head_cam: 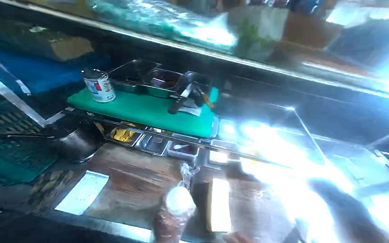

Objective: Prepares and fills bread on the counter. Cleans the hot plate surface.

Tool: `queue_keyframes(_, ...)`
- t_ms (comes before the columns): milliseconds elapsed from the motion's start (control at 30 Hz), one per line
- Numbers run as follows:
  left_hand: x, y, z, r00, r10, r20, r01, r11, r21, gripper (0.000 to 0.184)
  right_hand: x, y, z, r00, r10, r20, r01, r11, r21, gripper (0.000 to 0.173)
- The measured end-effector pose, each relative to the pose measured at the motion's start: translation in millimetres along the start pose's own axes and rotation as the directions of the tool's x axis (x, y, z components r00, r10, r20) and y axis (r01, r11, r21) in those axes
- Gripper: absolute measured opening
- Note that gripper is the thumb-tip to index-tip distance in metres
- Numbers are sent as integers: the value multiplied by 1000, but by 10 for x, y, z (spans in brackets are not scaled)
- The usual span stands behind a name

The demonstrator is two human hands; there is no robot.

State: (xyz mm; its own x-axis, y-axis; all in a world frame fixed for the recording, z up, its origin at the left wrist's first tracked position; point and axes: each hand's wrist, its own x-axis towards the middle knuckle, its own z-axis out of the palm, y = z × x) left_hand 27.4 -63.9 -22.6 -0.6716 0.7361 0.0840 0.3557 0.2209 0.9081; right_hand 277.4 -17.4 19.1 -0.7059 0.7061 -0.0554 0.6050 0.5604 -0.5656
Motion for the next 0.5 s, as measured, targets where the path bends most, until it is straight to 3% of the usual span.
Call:
queue_keyframes(67,-129,-127,460,997,51,-52,-52,998,-28,98,-235,637,271,986,-77,-148,97,986,133,27)
queue_keyframes(133,-183,-249,730,995,80,-67,-82,997,-16,103,-346,918,304,989,-15,-148,50,971,235,28)
queue_keyframes(200,-295,-203,812,998,-40,-51,36,996,-81,111,-398,1089,379,987,113,-110,-58,907,417,31)
queue_keyframes(300,-823,-133,744,963,-265,47,268,961,-74,109,-295,1272,594,930,363,57,-289,626,724,39)
queue_keyframes(367,-1198,-57,783,962,-236,141,225,970,88,85,-105,1378,752,909,397,128,-334,509,793,43)
queue_keyframes(433,-1371,80,969,971,-96,217,31,958,286,75,129,1469,846,935,349,57,-272,607,747,47)
queue_keyframes(500,-1280,134,1283,974,-23,226,-89,874,477,93,508,1578,765,952,297,-66,-180,724,666,51)
